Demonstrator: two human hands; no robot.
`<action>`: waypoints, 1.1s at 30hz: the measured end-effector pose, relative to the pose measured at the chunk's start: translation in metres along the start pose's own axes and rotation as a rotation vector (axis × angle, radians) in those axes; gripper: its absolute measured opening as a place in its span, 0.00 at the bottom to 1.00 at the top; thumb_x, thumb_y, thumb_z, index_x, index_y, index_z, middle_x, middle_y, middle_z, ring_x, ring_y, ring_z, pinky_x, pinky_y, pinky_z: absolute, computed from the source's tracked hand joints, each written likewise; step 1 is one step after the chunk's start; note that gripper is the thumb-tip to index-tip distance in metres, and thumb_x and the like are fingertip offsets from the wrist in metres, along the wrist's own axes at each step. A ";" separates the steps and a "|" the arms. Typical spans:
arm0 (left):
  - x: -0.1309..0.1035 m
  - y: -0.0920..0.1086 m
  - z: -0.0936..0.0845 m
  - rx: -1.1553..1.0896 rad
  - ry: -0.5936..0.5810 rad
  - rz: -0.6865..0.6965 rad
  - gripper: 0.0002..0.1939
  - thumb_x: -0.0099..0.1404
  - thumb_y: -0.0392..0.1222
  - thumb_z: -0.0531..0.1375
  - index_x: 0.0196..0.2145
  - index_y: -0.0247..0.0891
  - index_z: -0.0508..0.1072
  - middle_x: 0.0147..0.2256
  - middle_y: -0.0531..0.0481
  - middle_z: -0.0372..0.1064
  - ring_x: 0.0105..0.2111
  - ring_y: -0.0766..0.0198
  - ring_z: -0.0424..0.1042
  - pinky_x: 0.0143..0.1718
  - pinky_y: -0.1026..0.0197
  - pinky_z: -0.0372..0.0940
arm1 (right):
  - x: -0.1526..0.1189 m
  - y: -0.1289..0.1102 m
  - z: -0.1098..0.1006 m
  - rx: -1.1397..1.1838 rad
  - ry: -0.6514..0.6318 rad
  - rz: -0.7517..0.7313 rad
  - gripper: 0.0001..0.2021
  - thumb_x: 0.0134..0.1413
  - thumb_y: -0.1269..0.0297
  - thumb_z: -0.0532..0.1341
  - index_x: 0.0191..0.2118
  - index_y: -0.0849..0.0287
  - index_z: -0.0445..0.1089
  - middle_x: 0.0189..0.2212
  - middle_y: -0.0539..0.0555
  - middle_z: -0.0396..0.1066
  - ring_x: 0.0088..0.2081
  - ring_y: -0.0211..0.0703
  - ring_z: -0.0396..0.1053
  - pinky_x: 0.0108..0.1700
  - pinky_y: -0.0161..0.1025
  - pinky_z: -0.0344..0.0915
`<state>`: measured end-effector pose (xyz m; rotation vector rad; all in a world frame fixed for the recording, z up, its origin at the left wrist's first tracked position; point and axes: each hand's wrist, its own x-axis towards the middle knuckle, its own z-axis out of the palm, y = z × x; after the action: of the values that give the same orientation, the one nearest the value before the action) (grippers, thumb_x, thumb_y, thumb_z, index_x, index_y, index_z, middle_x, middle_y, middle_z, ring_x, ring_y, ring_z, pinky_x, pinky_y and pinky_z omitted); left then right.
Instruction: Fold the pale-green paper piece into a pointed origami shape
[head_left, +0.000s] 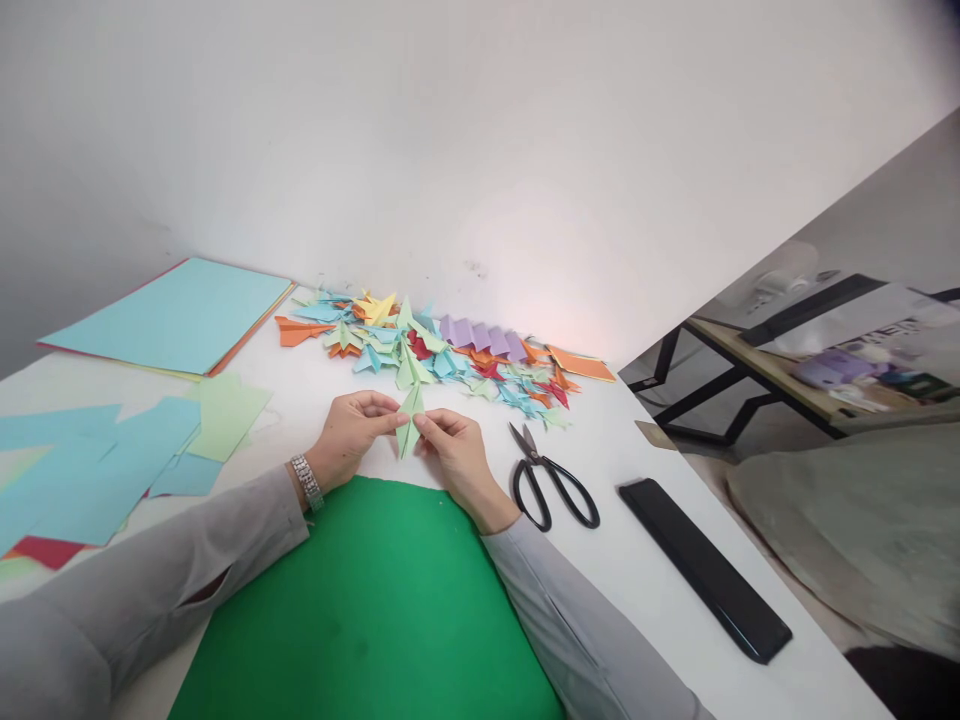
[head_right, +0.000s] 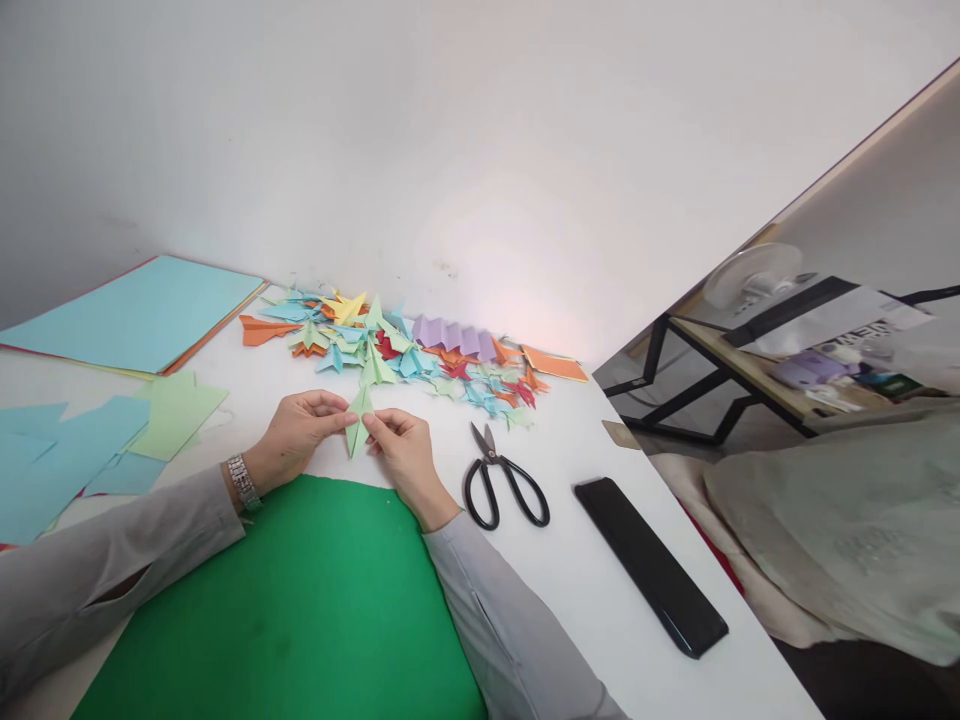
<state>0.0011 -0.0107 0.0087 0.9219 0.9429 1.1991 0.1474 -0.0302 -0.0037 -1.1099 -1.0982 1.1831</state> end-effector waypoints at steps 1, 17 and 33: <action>0.000 0.000 0.000 0.001 -0.003 -0.001 0.18 0.33 0.37 0.75 0.23 0.33 0.74 0.19 0.53 0.72 0.21 0.70 0.69 0.26 0.66 0.64 | 0.000 0.000 0.000 -0.004 0.005 0.001 0.13 0.38 0.55 0.70 0.24 0.60 0.74 0.13 0.47 0.67 0.16 0.34 0.61 0.22 0.34 0.56; -0.004 0.003 0.003 0.144 -0.069 0.130 0.11 0.45 0.45 0.71 0.18 0.36 0.76 0.19 0.54 0.69 0.23 0.68 0.63 0.27 0.64 0.58 | -0.008 -0.007 0.007 -0.215 -0.025 -0.094 0.15 0.40 0.52 0.68 0.19 0.58 0.69 0.13 0.46 0.62 0.18 0.35 0.55 0.23 0.35 0.53; -0.001 0.000 0.002 0.047 -0.081 0.039 0.15 0.42 0.48 0.72 0.23 0.35 0.78 0.24 0.50 0.74 0.25 0.66 0.69 0.29 0.62 0.65 | -0.004 -0.007 0.005 -0.131 -0.044 -0.036 0.20 0.38 0.46 0.68 0.20 0.57 0.66 0.13 0.44 0.60 0.17 0.33 0.52 0.21 0.34 0.51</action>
<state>0.0026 -0.0122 0.0094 1.0232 0.8946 1.1678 0.1431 -0.0347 0.0039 -1.1640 -1.2393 1.1248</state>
